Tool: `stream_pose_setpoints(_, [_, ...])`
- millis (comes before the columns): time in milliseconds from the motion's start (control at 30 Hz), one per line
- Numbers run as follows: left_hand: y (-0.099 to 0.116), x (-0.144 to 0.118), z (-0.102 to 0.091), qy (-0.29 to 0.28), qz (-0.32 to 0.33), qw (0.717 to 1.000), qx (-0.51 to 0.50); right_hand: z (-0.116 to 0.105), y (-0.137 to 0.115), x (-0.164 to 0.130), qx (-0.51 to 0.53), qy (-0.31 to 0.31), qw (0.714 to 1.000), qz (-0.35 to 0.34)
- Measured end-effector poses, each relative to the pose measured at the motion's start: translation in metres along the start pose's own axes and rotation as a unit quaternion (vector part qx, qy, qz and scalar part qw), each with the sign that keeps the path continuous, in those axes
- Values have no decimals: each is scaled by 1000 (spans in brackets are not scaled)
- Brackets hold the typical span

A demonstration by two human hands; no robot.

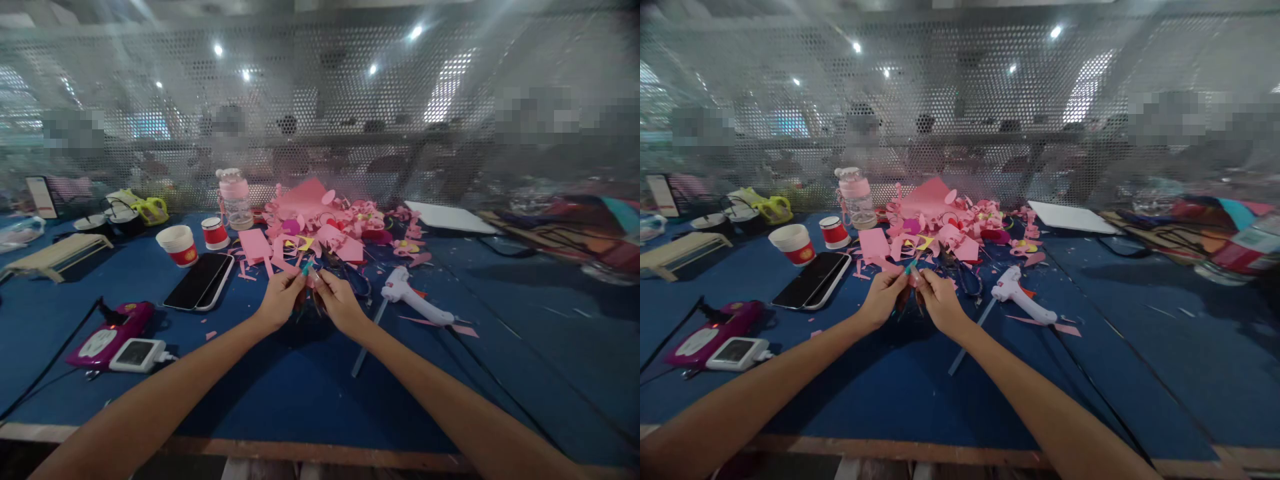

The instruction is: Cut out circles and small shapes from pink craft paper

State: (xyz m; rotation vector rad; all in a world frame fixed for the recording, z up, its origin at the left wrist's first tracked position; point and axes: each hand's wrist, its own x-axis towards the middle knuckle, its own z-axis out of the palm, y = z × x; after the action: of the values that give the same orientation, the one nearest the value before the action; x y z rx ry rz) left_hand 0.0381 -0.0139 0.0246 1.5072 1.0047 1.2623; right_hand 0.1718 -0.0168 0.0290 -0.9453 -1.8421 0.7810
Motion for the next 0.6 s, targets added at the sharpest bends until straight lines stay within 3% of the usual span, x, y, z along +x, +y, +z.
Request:
stream_pose_setpoints(167, [-1, 0, -1, 32, -2, 999, 24, 0, 1, 0, -14, 1, 1000, 1])
stream_pose_setpoints(400, [-7, -2, -3, 77, 56, 989, 111, 2, 0, -1, -12, 19, 1000, 1])
stream_pose_setpoints(600, [-6, -2, -1, 72, 45, 994, 75, 3, 0, 0, 21, 38, 999, 20])
